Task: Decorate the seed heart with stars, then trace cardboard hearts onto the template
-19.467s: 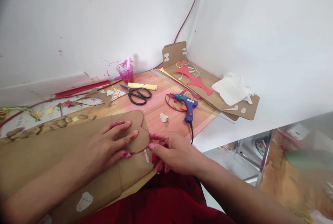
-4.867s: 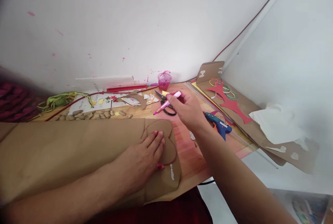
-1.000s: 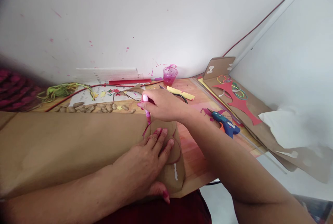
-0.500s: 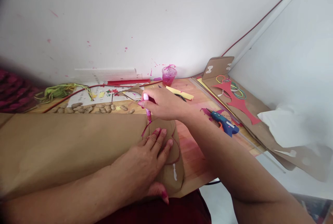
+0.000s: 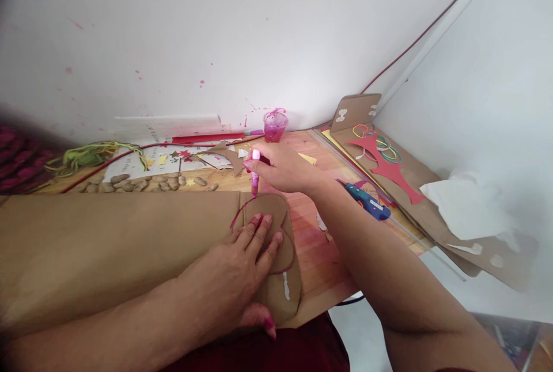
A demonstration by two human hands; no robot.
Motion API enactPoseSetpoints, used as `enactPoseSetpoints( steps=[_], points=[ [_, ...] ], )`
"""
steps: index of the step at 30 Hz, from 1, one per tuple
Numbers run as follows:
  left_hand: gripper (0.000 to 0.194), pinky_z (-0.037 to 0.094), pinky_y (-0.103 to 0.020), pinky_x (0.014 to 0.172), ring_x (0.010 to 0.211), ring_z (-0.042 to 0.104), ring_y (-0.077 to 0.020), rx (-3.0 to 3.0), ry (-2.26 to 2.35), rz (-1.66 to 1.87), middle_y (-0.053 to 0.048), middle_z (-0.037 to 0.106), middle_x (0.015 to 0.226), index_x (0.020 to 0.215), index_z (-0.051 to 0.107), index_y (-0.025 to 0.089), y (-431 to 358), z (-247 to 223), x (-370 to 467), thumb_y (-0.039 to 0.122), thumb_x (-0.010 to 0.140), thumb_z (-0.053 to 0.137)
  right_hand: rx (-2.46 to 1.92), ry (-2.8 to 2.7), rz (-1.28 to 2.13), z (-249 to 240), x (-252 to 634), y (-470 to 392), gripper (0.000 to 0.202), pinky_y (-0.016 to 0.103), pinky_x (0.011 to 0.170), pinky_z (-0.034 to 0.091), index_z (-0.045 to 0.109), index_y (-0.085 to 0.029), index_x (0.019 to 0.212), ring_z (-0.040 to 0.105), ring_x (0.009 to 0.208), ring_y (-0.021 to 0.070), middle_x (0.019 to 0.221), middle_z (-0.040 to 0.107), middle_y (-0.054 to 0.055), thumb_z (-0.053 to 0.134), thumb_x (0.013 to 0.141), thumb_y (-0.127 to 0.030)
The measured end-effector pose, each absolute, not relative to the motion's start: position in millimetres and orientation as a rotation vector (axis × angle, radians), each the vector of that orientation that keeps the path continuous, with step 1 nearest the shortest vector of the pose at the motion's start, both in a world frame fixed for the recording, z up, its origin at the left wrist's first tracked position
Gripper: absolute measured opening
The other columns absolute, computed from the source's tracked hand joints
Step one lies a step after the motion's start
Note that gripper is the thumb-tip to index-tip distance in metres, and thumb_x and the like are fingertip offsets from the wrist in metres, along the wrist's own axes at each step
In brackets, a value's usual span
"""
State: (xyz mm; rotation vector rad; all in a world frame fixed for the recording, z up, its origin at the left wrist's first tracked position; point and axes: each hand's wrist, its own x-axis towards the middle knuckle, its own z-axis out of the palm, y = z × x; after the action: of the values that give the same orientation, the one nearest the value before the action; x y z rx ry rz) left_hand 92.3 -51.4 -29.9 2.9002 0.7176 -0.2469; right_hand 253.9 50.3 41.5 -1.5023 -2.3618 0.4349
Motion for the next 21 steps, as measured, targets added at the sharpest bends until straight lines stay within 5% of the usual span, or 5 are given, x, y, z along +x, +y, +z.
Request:
enactPoseSetpoints(
  steps=[21],
  points=[
    [0.125, 0.045, -0.059, 0.109, 0.146, 0.03, -0.0518, 2.949, 0.719, -0.191, -0.04, 0.022, 0.157, 0.157, 0.034, 0.001, -52, -36, 91, 0.091, 0.071, 0.048, -1.365, -2.182, 0.495, 20, 291, 42, 0.023, 0.028, 0.064, 0.035, 0.059, -0.02, 0.074, 0.052, 0.064, 0.0152, 0.065, 0.065, 0.0, 0.053, 0.095, -0.026]
  ],
)
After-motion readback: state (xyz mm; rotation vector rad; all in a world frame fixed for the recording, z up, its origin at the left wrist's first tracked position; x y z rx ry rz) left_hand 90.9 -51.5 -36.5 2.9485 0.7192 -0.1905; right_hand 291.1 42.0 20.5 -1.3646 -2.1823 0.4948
